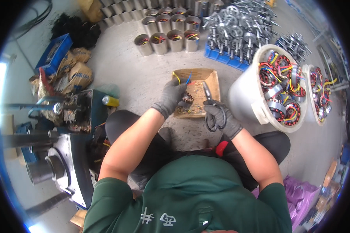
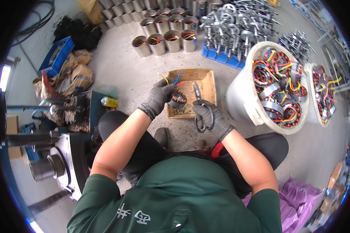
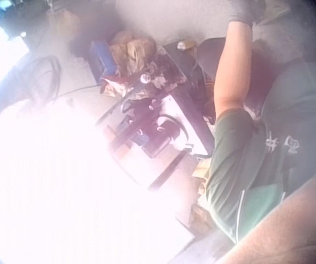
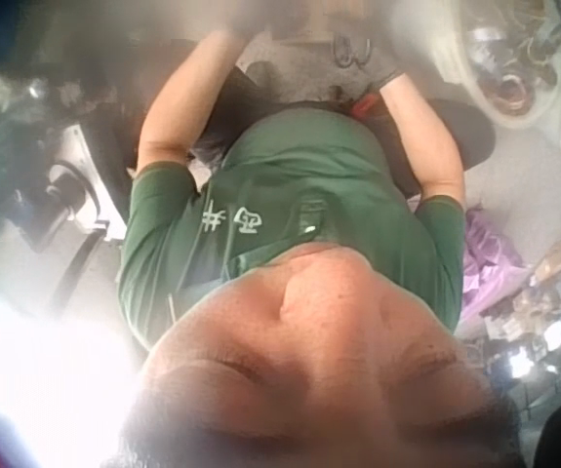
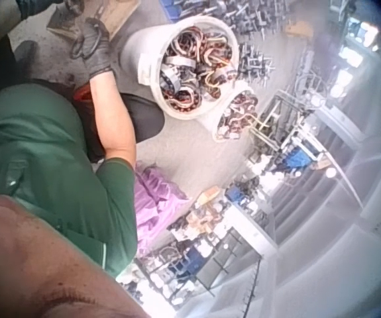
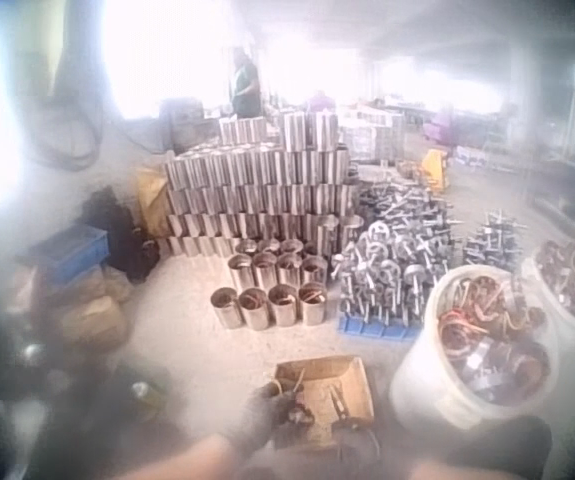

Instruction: The person uses scissors to strip insulation from the ends of colored wires attached to metal components and places the components into a box.

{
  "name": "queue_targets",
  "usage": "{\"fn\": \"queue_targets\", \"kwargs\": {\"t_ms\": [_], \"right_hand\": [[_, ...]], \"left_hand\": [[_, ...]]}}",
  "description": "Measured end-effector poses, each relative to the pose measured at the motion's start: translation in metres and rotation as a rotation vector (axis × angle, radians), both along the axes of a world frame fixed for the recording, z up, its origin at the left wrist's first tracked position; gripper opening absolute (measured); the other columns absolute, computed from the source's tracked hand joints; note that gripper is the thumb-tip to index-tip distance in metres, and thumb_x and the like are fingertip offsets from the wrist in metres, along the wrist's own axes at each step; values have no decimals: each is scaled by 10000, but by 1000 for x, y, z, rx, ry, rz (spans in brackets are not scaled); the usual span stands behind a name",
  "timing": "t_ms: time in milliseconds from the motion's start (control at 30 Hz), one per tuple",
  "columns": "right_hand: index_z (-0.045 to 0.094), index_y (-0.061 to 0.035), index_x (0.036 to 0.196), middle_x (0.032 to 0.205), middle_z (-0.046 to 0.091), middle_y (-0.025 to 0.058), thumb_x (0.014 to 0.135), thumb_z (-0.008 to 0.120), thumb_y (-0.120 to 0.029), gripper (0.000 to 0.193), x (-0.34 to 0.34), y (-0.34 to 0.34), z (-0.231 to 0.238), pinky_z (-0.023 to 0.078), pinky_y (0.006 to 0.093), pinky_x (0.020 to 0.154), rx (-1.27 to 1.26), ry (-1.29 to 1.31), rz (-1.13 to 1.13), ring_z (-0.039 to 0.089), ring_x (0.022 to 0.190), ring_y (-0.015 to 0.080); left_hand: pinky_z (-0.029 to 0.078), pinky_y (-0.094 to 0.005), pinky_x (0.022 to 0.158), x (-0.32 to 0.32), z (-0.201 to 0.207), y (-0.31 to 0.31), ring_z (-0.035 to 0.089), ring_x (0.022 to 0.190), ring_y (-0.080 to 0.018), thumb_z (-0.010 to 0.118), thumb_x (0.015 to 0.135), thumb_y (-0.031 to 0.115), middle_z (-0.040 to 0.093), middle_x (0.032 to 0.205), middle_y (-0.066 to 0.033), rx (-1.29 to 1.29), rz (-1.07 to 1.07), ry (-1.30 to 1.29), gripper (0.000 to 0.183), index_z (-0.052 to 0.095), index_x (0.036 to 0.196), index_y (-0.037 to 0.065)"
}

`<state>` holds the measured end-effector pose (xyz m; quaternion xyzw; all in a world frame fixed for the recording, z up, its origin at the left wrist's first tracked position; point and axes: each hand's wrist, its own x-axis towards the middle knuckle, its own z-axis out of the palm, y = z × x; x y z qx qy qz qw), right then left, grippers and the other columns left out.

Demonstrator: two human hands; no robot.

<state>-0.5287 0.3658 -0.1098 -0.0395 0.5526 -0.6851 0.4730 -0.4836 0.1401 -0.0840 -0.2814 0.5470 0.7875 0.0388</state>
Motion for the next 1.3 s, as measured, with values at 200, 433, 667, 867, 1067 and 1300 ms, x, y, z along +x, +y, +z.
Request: {"fn": "queue_targets", "kwargs": {"t_ms": [200, 433, 667, 867, 1067, 1300], "right_hand": [[559, 29, 1015, 617, 609, 120, 941, 534, -243, 283, -3, 5, 11, 474, 326, 456, 49, 180, 101, 584, 478, 215], [586, -27, 1034, 612, 526, 68, 988, 547, -318, 297, 1, 5, 44, 430, 306, 533, 52, 195, 39, 518, 536, 187], [468, 5, 1372, 638, 520, 55, 975, 559, -304, 511, 10, 2, 60, 416, 287, 481, -31, 266, 4, 523, 530, 162], [442, 14, 1405, 704, 511, 23, 973, 586, -305, 556, -1, 9, 51, 420, 268, 517, 91, 197, -86, 517, 589, 133], [387, 32, 1435, 671, 513, 29, 965, 596, -288, 606, -4, 12, 46, 405, 272, 490, 81, 240, -49, 512, 561, 135], [342, 57, 1451, 599, 451, 30, 978, 573, -218, 594, 9, 7, 60, 371, 248, 502, 63, 403, -26, 445, 521, 114]], "left_hand": [[437, -224, 566, 36, 52, -94, 545, 629, -72, 624, 944, 221, 616, 772, 3, -277, 180, 264, 232, 665, 1092, 48], [451, -231, 607, 156, 70, -160, 542, 679, -67, 588, 978, 200, 601, 777, 7, -758, 234, 33, 240, 671, 1105, 14], [521, -339, 775, 291, -14, -205, 662, 834, -195, 585, 890, 179, 686, 879, -141, -640, 190, -326, 252, 679, 1010, -22], [525, -364, 813, 395, -68, -205, 655, 891, -269, 598, 892, 144, 689, 904, -129, -1073, -788, -209, 181, 699, 1008, 46], [528, -388, 803, 428, -68, -143, 657, 859, -284, 635, 889, 169, 691, 907, -153, -624, -538, -758, 222, 691, 1072, 56], [510, -403, 852, 469, -123, -129, 666, 961, -303, 601, 925, 213, 703, 1068, -106, -661, -409, -885, 265, 659, 1157, 98]]}}
